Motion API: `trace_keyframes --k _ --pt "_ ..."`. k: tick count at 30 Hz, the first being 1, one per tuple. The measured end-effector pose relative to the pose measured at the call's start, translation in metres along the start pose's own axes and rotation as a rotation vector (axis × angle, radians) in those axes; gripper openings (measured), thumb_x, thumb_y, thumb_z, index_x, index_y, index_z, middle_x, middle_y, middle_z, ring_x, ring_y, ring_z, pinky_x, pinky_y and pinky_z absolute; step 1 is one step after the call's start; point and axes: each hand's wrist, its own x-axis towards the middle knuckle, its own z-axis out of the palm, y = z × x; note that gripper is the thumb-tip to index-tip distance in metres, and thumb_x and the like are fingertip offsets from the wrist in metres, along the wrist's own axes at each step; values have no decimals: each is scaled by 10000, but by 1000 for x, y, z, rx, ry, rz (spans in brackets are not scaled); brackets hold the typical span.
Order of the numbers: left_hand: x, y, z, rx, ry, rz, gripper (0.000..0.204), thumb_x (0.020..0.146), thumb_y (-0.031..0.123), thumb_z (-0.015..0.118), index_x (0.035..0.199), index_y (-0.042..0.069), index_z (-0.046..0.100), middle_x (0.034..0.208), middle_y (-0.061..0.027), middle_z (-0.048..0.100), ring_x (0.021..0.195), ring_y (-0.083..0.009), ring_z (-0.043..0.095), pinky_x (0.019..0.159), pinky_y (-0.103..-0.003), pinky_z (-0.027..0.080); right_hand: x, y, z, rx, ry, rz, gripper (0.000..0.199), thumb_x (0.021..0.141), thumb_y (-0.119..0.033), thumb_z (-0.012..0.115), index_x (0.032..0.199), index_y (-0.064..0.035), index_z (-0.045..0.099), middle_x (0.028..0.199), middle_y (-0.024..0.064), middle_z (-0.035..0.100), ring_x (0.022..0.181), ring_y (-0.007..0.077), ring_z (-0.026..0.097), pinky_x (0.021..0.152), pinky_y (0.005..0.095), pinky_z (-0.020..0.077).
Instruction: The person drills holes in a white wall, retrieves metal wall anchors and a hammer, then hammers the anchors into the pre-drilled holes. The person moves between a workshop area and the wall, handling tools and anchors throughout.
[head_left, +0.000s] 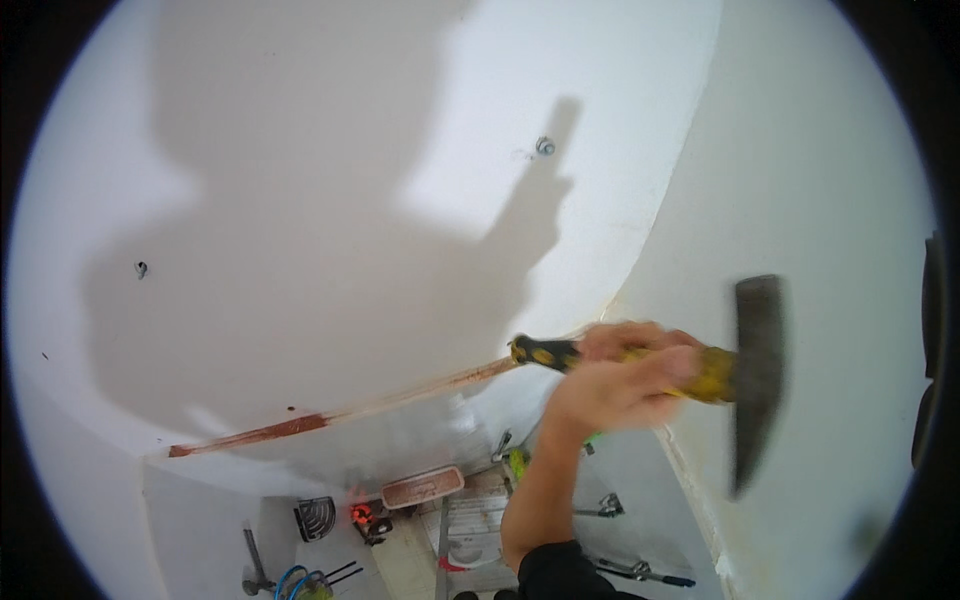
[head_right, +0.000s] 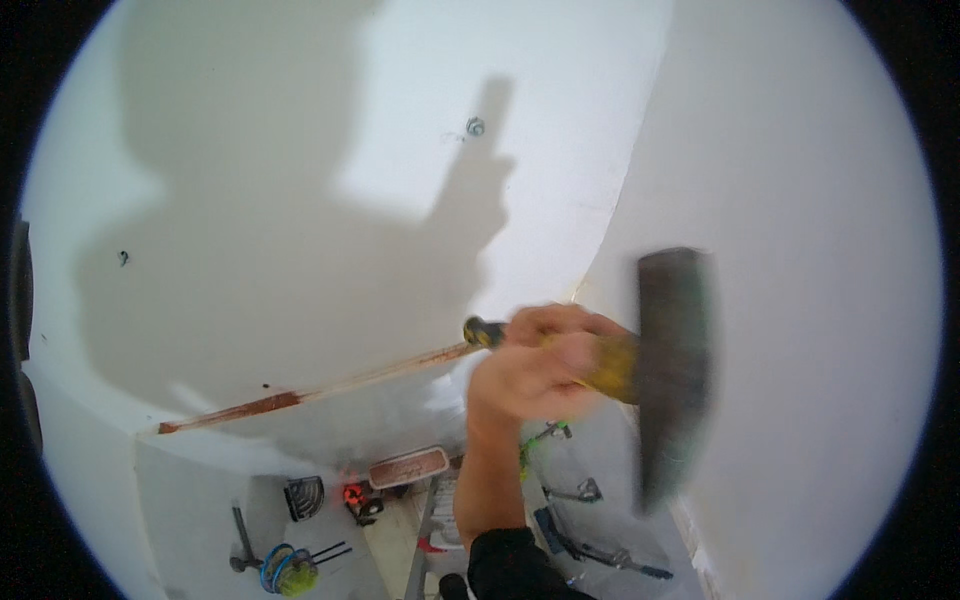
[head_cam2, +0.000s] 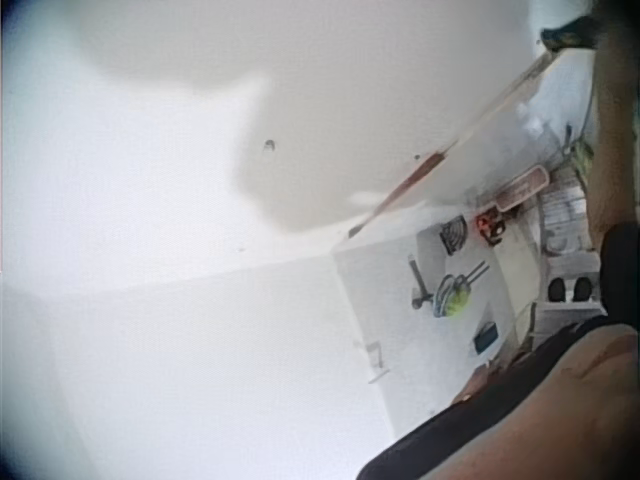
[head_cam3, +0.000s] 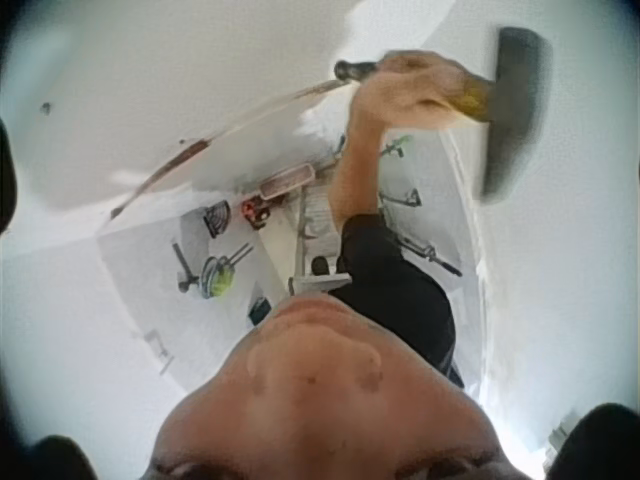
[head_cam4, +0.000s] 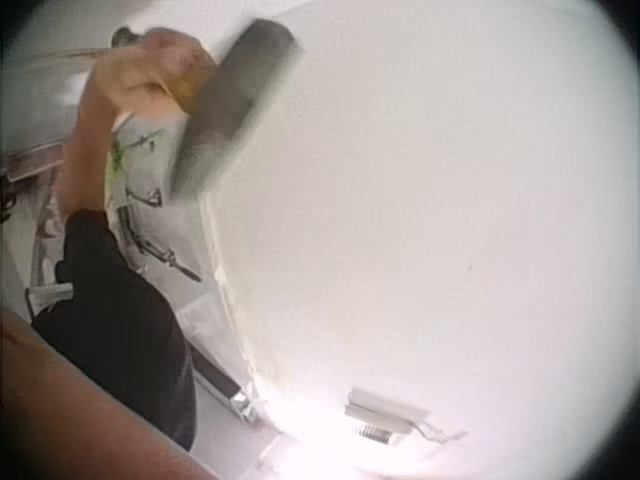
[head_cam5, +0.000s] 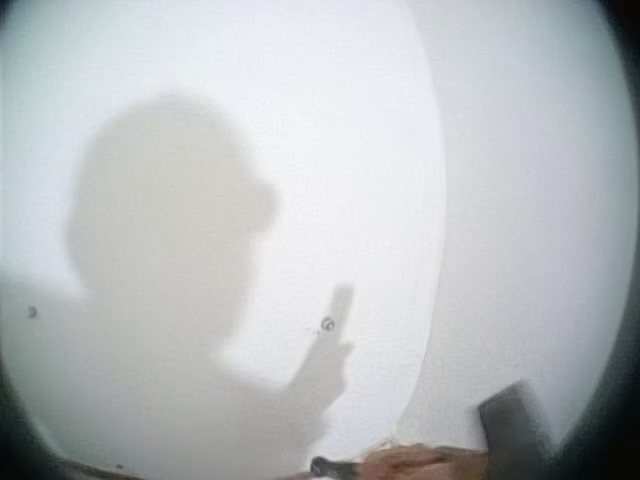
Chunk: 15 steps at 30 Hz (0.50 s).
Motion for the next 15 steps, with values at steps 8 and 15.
trace_keyframes --k 8,15 --pt "-12 -5 -3 7 11 -38 366 1023 448 635 1103 94 692 761 -121 652 661 -342 621 629 -440 512 6 -31 32 137 -1 97 340 1090 -349 559 1050 -16 612 800 150 665 738 228 667 727 319 535" --pt "-20 -13 -2 3 11 -29 360 1021 444 640 1084 94 690 726 -117 649 628 -343 618 605 -435 513 12 -50 39 -131 0 228 339 1083 -311 612 987 13 583 608 131 545 509 169 534 501 333 437"
